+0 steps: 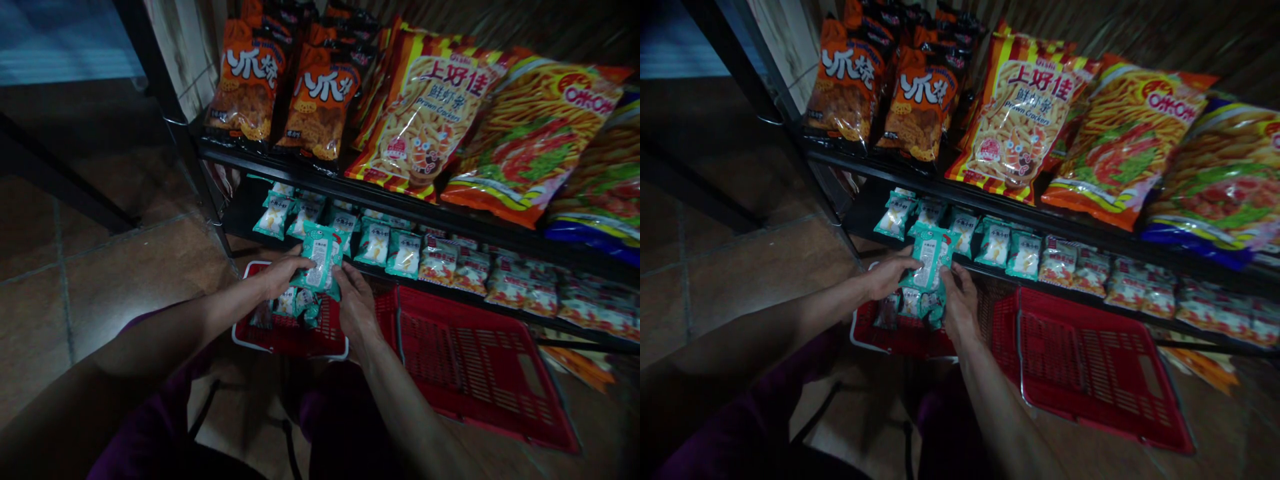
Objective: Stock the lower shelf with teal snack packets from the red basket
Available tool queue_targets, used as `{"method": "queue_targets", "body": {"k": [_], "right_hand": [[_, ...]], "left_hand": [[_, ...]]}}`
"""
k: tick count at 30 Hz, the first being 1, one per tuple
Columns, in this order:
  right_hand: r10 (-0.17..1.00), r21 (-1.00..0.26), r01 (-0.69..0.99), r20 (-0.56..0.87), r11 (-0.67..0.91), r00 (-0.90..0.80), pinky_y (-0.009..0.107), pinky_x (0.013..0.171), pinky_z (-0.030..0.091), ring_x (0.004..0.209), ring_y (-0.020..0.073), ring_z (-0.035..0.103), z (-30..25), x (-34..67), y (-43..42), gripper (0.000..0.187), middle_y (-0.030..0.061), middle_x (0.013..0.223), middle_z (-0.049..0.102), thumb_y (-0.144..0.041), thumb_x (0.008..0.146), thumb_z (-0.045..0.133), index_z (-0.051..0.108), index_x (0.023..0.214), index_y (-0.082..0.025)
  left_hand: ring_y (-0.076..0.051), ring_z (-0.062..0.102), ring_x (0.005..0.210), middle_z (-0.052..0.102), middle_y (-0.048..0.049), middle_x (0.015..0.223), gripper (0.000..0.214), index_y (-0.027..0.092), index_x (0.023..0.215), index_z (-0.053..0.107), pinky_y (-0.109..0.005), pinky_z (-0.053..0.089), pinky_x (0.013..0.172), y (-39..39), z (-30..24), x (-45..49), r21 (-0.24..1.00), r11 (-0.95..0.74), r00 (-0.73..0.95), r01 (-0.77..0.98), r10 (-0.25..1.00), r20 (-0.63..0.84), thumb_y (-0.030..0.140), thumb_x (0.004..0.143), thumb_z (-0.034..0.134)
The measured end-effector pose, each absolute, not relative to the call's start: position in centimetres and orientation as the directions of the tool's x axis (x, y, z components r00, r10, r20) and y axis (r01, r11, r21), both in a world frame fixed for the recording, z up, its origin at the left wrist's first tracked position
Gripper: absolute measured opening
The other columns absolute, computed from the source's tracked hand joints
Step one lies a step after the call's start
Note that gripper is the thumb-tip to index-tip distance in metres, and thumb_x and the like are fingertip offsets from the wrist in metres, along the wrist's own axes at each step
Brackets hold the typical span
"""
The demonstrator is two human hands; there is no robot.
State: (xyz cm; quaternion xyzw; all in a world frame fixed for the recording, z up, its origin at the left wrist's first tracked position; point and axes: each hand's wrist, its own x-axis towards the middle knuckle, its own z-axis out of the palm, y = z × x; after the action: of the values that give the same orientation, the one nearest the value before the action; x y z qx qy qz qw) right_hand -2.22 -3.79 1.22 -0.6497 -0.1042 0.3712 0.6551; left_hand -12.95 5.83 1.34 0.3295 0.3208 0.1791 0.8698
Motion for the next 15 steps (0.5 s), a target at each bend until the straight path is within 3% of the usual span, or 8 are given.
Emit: {"method": "queue_targets", "body": {"k": [4,7,11,15], "right_hand": [[0.626,-0.96,-0.193,-0.277,-0.201,0.729,0.03,0.075,0.051,0.085,0.0161,0.064,0.8,-1.8,-4.0,0.048,0.0034,0.1,0.067,-0.043,0.066,0.071,0.059,0.108,-0.023],[0.649,-0.957,0.166,-0.029,-0.237,0.76,0.039,0.085,0.049,0.103,0.0206,0.058,1.0,-1.3,-4.3,0.058,0.0082,0.118,0.058,-0.042,0.07,0.067,0.051,0.123,-0.024],[0.763,-0.739,0.652,0.318,-0.173,0.562,0.042,0.092,0.046,0.112,0.0221,0.052,1.8,-1.5,-4.7,0.037,0.0081,0.123,0.052,-0.034,0.08,0.057,0.058,0.116,-0.026],[0.836,-0.618,0.768,0.325,-0.167,0.443,0.044,0.097,0.042,0.112,0.0225,0.053,2.0,-2.1,-4.8,0.031,0.0078,0.117,0.059,-0.034,0.086,0.049,0.062,0.113,-0.025]], "left_hand": [[-0.012,0.057,0.065,0.063,0.0008,0.081,0.04,0.022,0.102,0.056,-0.024,0.048,0.06,5.6,1.8,-13.0,0.699,0.71,0.722,-0.082,0.526,-0.45,0.014,0.063,0.061],[-0.014,0.059,0.07,0.065,-0.0004,0.088,0.047,0.022,0.109,0.055,-0.025,0.048,0.063,5.5,1.7,-13.0,0.707,0.703,0.702,-0.079,0.543,-0.461,0.013,0.064,0.062],[-0.014,0.06,0.082,0.065,-0.0024,0.101,0.049,0.022,0.112,0.055,-0.026,0.047,0.074,5.3,1.3,-12.8,0.743,0.658,0.667,-0.121,0.609,-0.43,0.012,0.064,0.062],[-0.014,0.06,0.085,0.065,-0.0026,0.104,0.052,0.023,0.119,0.054,-0.025,0.046,0.076,4.9,1.4,-12.9,0.783,0.605,0.675,-0.14,0.637,-0.372,0.016,0.068,0.063]]}}
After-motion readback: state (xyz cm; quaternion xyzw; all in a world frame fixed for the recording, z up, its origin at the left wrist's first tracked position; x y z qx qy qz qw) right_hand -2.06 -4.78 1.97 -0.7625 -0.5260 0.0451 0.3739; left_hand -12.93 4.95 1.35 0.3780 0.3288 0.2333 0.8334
